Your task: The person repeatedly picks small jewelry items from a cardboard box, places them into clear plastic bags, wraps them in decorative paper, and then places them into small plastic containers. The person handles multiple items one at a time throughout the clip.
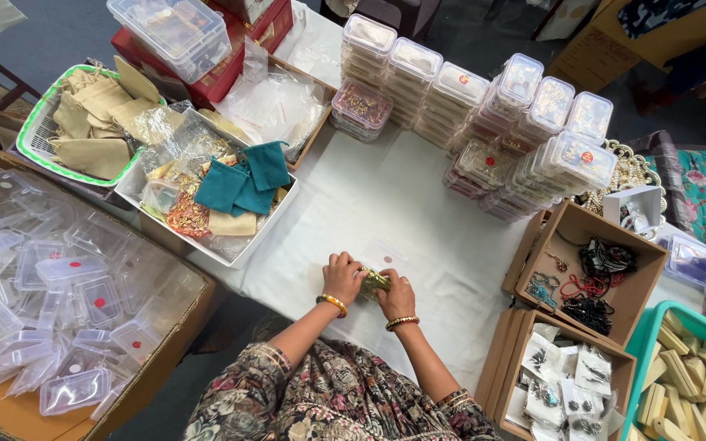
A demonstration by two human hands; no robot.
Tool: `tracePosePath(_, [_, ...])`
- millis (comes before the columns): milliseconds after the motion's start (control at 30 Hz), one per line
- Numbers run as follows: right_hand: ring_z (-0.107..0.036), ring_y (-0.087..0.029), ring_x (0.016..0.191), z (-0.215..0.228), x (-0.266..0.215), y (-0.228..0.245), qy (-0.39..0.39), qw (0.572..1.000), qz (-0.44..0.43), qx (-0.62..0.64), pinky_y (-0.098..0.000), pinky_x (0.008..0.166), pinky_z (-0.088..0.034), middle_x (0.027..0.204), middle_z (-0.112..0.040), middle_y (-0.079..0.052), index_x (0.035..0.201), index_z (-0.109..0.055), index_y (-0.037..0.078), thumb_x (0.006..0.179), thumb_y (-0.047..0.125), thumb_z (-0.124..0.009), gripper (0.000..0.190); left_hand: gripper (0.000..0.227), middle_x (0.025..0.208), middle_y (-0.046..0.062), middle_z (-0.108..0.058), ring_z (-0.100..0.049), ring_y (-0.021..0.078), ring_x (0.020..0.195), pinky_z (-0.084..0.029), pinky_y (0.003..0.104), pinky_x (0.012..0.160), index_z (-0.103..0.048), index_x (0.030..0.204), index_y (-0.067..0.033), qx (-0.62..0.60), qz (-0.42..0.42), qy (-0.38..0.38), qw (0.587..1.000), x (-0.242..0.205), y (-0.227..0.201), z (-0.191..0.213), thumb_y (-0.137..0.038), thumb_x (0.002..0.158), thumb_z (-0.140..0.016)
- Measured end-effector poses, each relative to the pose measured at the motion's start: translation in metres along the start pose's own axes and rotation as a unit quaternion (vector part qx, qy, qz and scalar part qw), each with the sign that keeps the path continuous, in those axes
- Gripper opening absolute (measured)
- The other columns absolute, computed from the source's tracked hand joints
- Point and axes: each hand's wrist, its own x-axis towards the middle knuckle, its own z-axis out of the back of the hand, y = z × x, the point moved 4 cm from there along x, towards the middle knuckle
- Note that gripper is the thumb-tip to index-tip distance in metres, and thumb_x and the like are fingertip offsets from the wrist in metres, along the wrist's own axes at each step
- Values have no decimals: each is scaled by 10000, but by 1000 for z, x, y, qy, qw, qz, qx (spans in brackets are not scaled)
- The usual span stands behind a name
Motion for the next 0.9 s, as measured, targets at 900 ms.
tracePosePath(900, [-562,-275,968,25,-32,21,-146,964,157,-157,-430,791,-484,1056,-625,-70,935,-769,168,787,162,-767,148,263,1110,36,-637,-568,204,1157,-253,571,1181,-700,1115,-142,218,-339,81,912,-13,-13,-17,-120,885,-573])
